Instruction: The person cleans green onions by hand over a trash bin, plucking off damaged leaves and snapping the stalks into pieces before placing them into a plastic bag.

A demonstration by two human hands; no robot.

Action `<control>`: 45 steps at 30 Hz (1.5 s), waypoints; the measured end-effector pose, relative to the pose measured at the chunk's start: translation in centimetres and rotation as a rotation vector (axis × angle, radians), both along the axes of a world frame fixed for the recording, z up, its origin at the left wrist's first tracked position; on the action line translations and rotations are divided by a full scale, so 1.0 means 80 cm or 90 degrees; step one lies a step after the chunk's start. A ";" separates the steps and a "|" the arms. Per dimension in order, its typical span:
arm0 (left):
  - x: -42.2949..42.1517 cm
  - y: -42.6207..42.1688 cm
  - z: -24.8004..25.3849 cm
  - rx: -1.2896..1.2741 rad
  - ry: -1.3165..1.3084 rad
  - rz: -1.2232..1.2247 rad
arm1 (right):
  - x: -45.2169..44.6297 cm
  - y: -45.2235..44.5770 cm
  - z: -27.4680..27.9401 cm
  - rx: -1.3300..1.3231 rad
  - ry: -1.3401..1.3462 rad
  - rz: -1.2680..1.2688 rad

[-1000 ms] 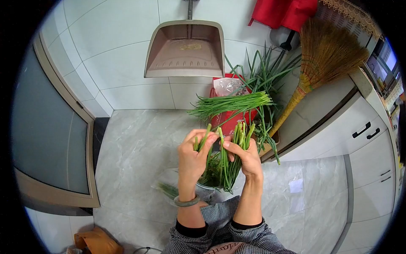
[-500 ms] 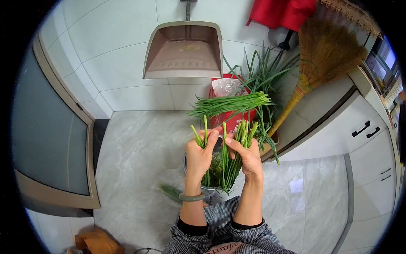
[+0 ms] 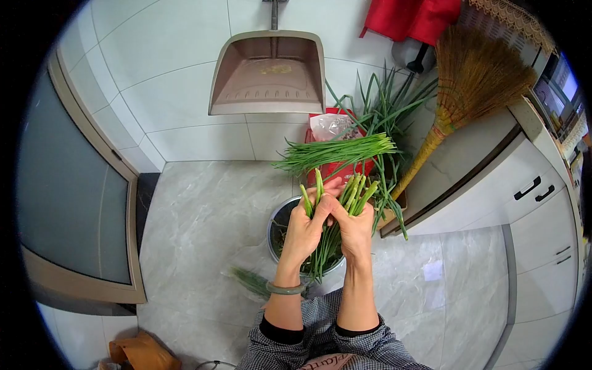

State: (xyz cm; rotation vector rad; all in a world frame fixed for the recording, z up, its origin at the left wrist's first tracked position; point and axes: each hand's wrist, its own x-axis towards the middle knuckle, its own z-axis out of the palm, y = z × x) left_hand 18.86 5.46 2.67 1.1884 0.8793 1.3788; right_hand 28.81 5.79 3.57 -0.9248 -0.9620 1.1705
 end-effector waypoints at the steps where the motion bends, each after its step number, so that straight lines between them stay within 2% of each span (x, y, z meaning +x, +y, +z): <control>1: 0.001 -0.001 0.003 0.007 -0.010 0.002 | 0.001 0.001 -0.001 0.012 0.000 0.003; 6: -0.002 -0.003 0.006 0.004 -0.045 0.017 | 0.002 0.002 0.000 0.048 0.030 0.035; 8: -0.014 -0.008 0.015 -0.208 0.007 0.013 | 0.000 0.001 0.005 0.042 -0.029 0.041; 9: -0.013 -0.008 0.011 -0.209 0.007 0.014 | -0.001 0.001 0.005 0.041 -0.029 0.042; 11: -0.007 -0.005 0.001 -0.191 -0.081 0.111 | -0.002 0.000 0.005 0.031 -0.044 0.081; 13: -0.006 -0.006 0.004 -0.143 -0.077 0.111 | -0.004 -0.001 0.008 0.025 -0.028 0.096; 15: -0.007 0.002 -0.002 0.031 0.057 0.284 | -0.005 -0.001 0.006 0.028 0.031 0.103; 16: -0.009 0.009 -0.003 0.065 0.041 0.317 | -0.004 0.001 0.006 0.019 0.026 0.105; 19: -0.021 0.001 -0.007 0.026 0.113 0.332 | 0.002 0.003 0.003 -0.022 -0.034 0.127; 21: -0.020 0.000 -0.006 0.034 0.052 0.331 | 0.001 0.002 0.005 -0.024 -0.062 0.129; 23: -0.014 -0.014 0.027 0.026 0.138 0.234 | 0.002 0.002 0.002 -0.025 -0.090 0.130; 25: -0.020 -0.010 0.013 0.056 0.186 0.233 | 0.009 0.003 -0.007 -0.029 -0.115 0.175; 28: -0.019 -0.007 0.004 0.016 0.089 0.208 | 0.009 0.001 -0.001 -0.025 -0.124 0.185; 30: -0.013 -0.007 0.010 -0.004 -0.068 0.231 | 0.009 0.001 0.002 -0.024 -0.120 0.181; 34: -0.016 0.002 -0.007 -0.050 -0.119 0.245 | 0.007 0.002 0.002 -0.048 -0.021 0.167; 37: -0.016 0.003 -0.008 0.011 -0.052 0.295 | 0.006 0.008 -0.012 -0.046 -0.023 0.129; 39: -0.018 0.002 -0.006 0.032 0.065 0.349 | 0.004 0.010 -0.016 -0.002 -0.060 0.078; 43: -0.017 -0.001 -0.005 0.006 0.104 0.320 | 0.001 0.006 -0.005 -0.006 -0.056 0.100; 45: -0.016 0.000 -0.007 0.043 0.139 0.321 | 0.002 0.007 -0.012 0.007 -0.068 0.116</control>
